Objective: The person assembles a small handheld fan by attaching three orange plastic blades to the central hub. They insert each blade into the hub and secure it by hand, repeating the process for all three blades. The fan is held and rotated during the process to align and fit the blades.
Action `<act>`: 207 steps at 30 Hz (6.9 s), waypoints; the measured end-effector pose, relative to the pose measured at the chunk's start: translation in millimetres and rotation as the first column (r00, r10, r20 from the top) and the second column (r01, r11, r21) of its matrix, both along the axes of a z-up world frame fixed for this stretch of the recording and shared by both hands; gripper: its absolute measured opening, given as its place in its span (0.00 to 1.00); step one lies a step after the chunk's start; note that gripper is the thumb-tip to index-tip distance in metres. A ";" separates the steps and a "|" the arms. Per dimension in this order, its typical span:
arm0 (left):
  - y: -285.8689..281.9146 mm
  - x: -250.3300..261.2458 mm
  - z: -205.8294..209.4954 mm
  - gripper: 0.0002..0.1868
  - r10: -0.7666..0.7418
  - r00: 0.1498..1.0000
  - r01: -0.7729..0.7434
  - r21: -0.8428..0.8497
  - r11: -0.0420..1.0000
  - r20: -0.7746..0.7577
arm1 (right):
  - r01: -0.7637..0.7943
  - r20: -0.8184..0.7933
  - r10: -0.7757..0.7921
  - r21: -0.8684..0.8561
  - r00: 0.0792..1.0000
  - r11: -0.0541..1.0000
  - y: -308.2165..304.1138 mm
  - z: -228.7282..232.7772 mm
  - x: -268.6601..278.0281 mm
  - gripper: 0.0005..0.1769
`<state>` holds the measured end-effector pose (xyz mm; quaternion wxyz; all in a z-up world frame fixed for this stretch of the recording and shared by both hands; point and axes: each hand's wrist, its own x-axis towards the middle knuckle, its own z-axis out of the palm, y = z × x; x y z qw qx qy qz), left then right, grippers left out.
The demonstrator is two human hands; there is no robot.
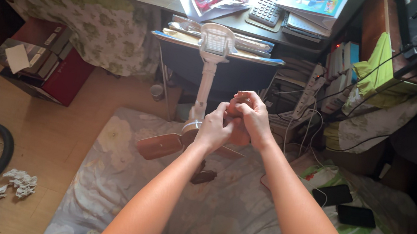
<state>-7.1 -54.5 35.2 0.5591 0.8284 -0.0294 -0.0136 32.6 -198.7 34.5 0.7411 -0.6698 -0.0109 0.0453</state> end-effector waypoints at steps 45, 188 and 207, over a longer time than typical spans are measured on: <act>-10.1 -52.0 -355.8 0.49 -0.220 0.910 0.318 0.251 0.914 -0.351 | 0.104 -0.447 -0.250 -0.327 0.859 0.939 -64.2 -425.2 -42.8 0.26; 83.0 -16.1 -3.6 0.38 -0.189 0.980 0.191 0.579 0.792 -0.064 | -0.295 -0.241 0.215 -0.915 0.946 0.276 31.8 -31.3 -44.9 0.34; 103.8 -22.5 -18.9 0.33 -0.156 0.984 0.178 0.326 0.929 -0.092 | -0.199 -0.261 0.436 -0.963 0.861 -0.184 59.7 -4.6 -27.2 0.21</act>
